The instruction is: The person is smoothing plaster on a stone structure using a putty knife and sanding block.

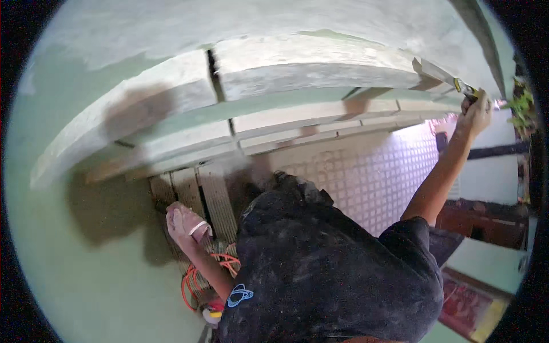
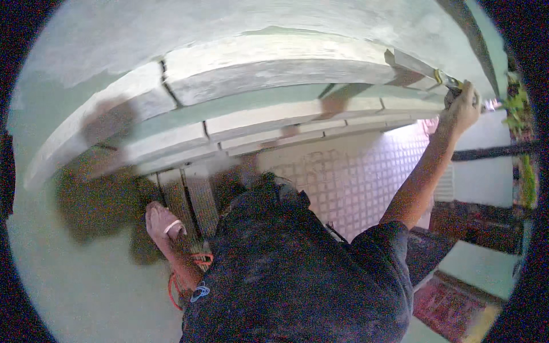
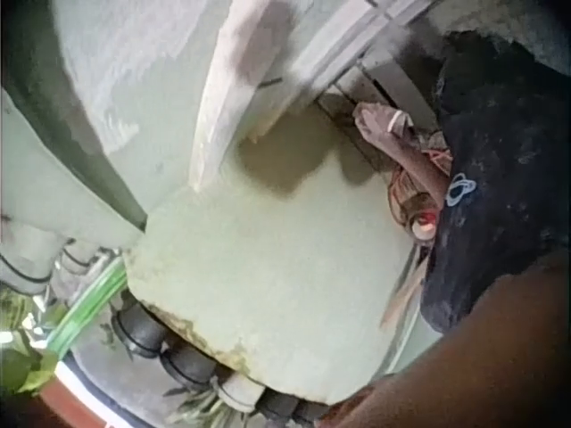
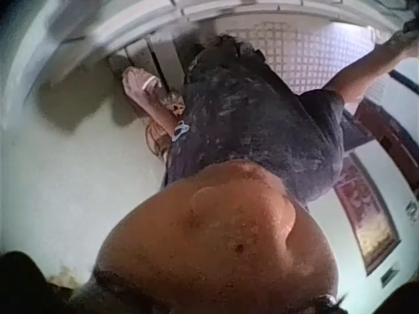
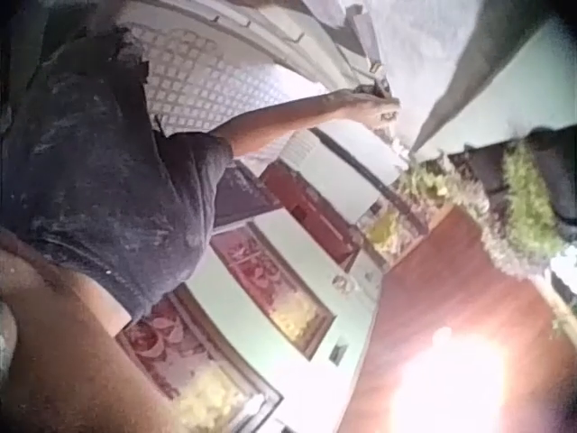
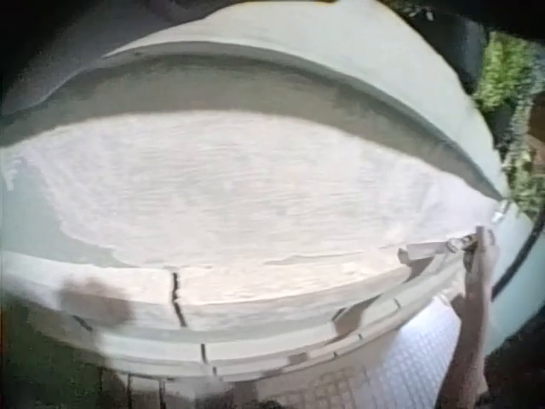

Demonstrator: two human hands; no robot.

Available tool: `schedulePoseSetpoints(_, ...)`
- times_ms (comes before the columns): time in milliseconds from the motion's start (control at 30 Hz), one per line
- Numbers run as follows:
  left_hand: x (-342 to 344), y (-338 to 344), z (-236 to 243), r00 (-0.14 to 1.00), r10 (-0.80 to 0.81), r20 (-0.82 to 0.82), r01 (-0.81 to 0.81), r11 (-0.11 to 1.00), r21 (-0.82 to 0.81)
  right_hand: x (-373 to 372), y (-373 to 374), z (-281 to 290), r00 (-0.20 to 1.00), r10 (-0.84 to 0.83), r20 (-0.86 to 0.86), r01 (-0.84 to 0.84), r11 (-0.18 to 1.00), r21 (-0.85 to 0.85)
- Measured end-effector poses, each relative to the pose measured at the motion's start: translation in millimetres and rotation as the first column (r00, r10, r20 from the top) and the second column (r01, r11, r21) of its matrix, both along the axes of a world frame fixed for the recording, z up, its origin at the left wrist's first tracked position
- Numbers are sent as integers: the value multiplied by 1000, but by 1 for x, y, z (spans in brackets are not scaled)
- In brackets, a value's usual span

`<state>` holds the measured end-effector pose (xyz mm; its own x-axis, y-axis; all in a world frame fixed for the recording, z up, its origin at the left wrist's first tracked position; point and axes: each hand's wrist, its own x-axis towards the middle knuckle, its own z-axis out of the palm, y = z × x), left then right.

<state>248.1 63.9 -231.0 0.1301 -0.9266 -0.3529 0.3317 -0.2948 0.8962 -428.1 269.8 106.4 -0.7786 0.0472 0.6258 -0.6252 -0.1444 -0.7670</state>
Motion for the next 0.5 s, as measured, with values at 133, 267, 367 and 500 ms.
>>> schedulePoseSetpoints(133, -26, -10, 40, 993, -108, -50, 107, 994, -30, -69, 43, -9, 1000, -14, 21, 13, 1000, 19)
schedulePoseSetpoints(267, -36, -26, 36, 988, -149, -27, 148, 988, -42, -104, 63, -10, 996, -84, -13, 84, 996, 7)
schedulePoseSetpoints(367, -33, -26, 29, 986, -166, -27, 164, 984, -65, -112, 61, -9, 999, 14, -34, -14, 1000, -10)
schedulePoseSetpoints(500, -37, -25, 31, 994, -97, 57, 99, 995, -21, -98, 43, -1, 999, -11, -35, 11, 1000, 9)
